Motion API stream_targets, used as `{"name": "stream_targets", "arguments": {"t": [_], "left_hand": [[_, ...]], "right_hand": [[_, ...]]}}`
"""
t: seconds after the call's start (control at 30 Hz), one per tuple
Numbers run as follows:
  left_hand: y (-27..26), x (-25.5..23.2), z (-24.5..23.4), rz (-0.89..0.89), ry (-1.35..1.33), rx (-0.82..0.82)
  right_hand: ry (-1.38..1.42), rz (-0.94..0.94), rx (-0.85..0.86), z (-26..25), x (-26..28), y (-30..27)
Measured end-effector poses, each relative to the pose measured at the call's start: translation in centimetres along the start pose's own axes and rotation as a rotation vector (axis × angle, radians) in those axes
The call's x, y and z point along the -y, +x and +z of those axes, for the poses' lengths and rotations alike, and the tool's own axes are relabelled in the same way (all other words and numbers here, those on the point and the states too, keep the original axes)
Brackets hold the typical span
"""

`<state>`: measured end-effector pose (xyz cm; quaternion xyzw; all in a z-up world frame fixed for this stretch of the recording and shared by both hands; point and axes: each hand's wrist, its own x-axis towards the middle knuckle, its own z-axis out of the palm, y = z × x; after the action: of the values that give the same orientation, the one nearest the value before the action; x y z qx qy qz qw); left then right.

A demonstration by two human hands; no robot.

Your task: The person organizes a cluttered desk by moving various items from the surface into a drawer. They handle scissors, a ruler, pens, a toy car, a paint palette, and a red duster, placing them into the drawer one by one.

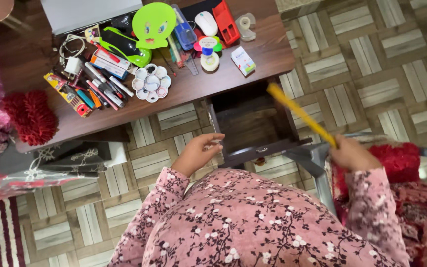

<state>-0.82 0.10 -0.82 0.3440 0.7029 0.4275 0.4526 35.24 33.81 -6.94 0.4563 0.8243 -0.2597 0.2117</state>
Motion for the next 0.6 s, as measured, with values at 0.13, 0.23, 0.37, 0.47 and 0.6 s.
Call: {"name": "stream_targets", "arguments": {"t": [0.13, 0.23, 0.37, 0.47, 0.6], "left_hand": [[-0.2, 0.5, 0.0, -0.004, 0.052, 0.071], [-0.8, 0.8, -0.6, 0.009, 0.130, 0.108], [-2.1, 1.4, -1.4, -0.047, 0.138, 0.059], [-3.4, 2.3, -2.0, -0.074, 0.141, -0.002], [-5.0, 3.0, -2.8, -0.240, 0.136, -0.110]], "right_hand": [[0.025, -0.111, -0.261, -2.4, 5.2, 2.8], [0.081, 0.056, -0.301, -2.5, 10.7, 8.1], [0.177, 0.018, -0.473, -1.9, 17.1, 14.2], [0.223, -0.091, -0.668, -1.9, 19.6, 16.5], [-0.003, -0.177, -0.882, -1.1, 20.8, 15.6]]}}
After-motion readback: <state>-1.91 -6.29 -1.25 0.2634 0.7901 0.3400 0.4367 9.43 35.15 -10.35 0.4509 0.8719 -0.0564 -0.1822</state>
